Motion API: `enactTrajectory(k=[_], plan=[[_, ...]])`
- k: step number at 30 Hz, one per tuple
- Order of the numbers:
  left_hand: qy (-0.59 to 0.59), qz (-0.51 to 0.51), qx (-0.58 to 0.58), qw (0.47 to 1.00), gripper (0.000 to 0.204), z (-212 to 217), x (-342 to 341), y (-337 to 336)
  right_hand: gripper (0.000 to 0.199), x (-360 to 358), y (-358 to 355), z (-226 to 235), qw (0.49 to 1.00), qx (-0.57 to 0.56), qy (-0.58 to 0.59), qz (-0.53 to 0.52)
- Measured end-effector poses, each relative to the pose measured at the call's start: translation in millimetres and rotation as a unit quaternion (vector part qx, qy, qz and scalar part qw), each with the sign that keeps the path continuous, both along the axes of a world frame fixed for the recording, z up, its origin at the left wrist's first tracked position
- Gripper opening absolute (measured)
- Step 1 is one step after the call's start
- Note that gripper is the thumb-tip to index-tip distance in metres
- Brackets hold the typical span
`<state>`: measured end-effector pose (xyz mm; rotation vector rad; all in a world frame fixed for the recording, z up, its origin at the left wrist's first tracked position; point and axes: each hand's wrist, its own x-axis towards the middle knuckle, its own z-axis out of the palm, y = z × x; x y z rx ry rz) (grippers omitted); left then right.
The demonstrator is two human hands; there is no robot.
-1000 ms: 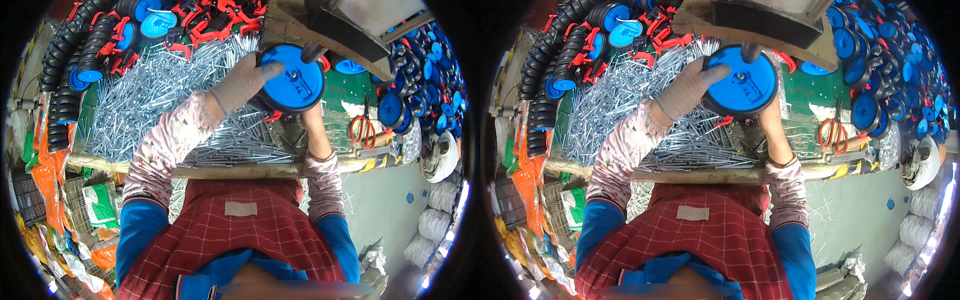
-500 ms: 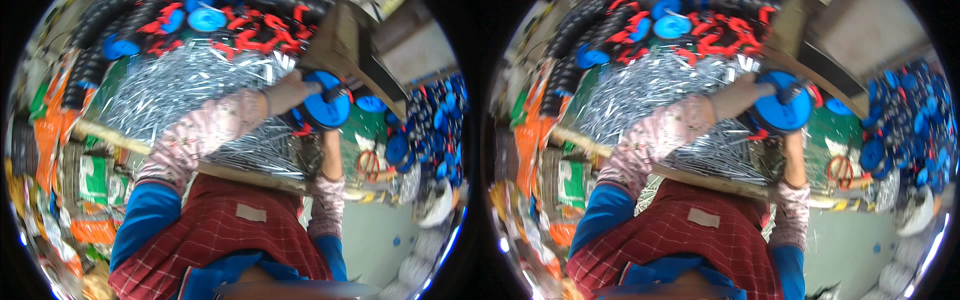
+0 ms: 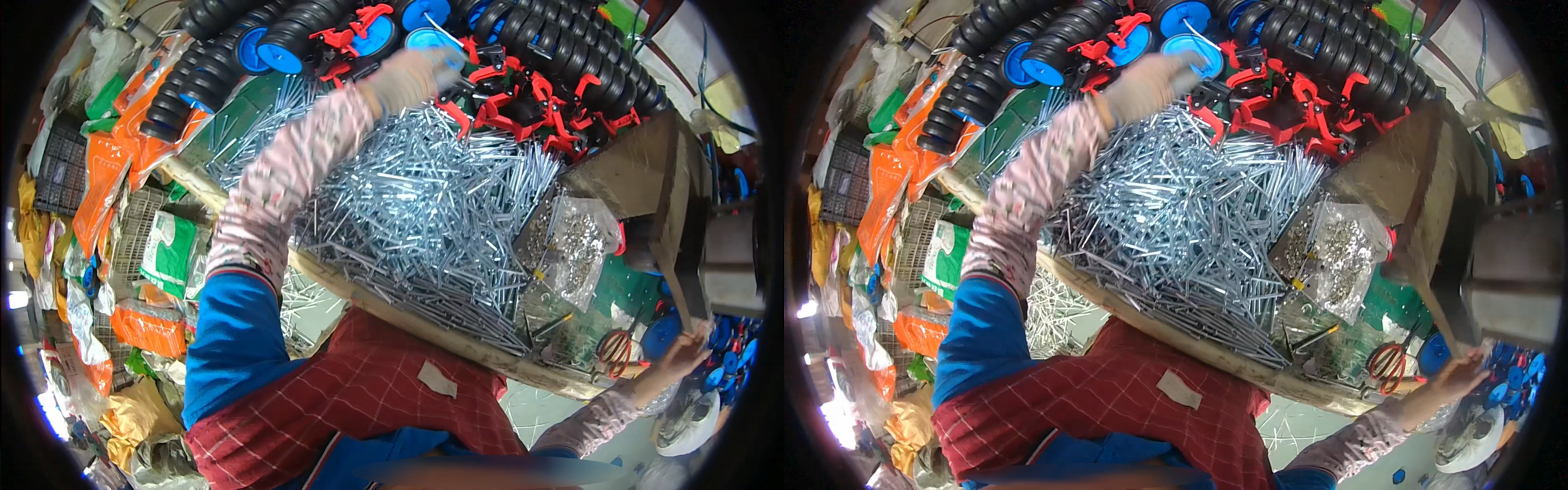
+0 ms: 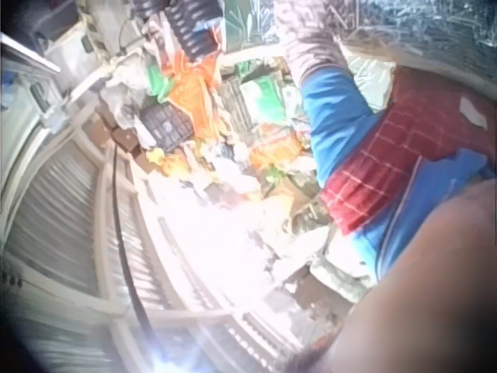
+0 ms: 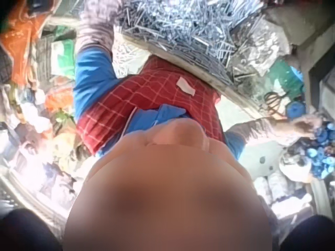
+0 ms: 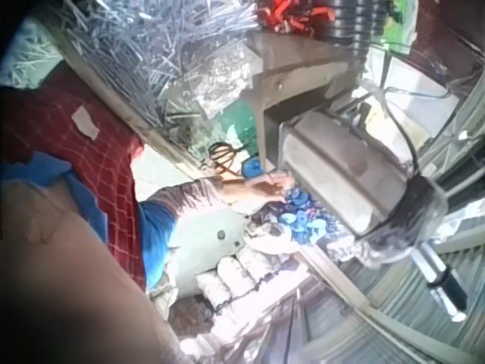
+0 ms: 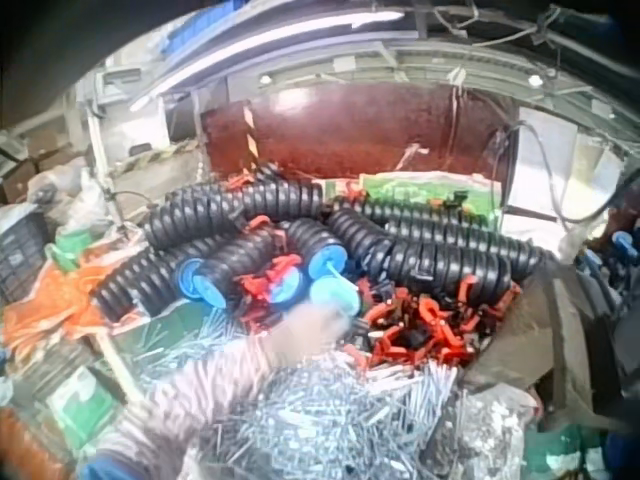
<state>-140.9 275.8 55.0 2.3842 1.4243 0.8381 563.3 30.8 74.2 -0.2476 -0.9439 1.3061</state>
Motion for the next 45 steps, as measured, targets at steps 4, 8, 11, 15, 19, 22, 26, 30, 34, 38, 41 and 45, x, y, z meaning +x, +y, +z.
enactTrajectory(k=[4,8,11,15,19,22,26,30,34,38,41,45], plan=[[0.31,0.125,0.062,0.94,0.042,-11.1,-36.5,114.5,0.022,-123.1,9.8,-58.6,0.78,-0.252,-0.465,-0.335],[0.434,0.139,-0.014,0.89,0.037,-32.0,-52.1,190.1,0.035,-231.0,-7.2,-72.6,0.812,-0.287,-0.496,-0.114],[0.45,0.14,-0.028,0.881,0.029,-27.5,-41.8,203.4,0.035,-235.5,-31.7,-82.3,0.813,-0.354,-0.457,-0.073],[0.388,0.087,-0.019,0.917,0.026,-30.4,-38.2,172.6,0.034,-235.3,-37.5,-82.6,0.808,-0.372,-0.443,-0.109],[0.273,0.018,0.147,0.951,0.025,-30.6,-42.4,89.8,0.032,-254.4,-21.5,-72.2,0.815,-0.355,-0.444,-0.112],[0.134,0.034,0.254,0.957,0.02,-10.9,-55.6,40.6,0.025,-273.0,-6.8,-73.9,0.848,-0.285,-0.442,-0.06],[-0.245,0.071,0.253,0.933,0.035,67.3,-46.0,-30.4,0.023,-319.7,15.9,-73.5,0.863,-0.256,-0.434,0.023],[-0.613,-0.067,0.156,0.771,0.037,92.3,-47.3,-59.2,0.049,-377.0,37.5,-71.1,0.905,-0.141,-0.4,0.036],[-0.709,-0.077,-0.036,0.7,0.032,67.6,-43.5,-53.8,0.089,-435.8,56.1,-53.9,0.915,-0.067,-0.393,-0.053],[-0.691,0.057,-0.186,0.697,0.023,18.6,-69.6,-8.5,0.1,-463.1,96.8,-99.9,0.934,-0.084,-0.345,-0.029],[-0.4,0.119,-0.023,0.908,0.042,-14.7,-73.1,-12.4,0.089,-485.5,102.5,-95.8,0.925,-0.022,-0.377,-0.048],[-0.075,0.183,0.224,0.954,0.06,21.4,-9.0,-72.9,0.053,-484.5,134.7,-88.6,0.878,-0.084,-0.452,-0.133]])
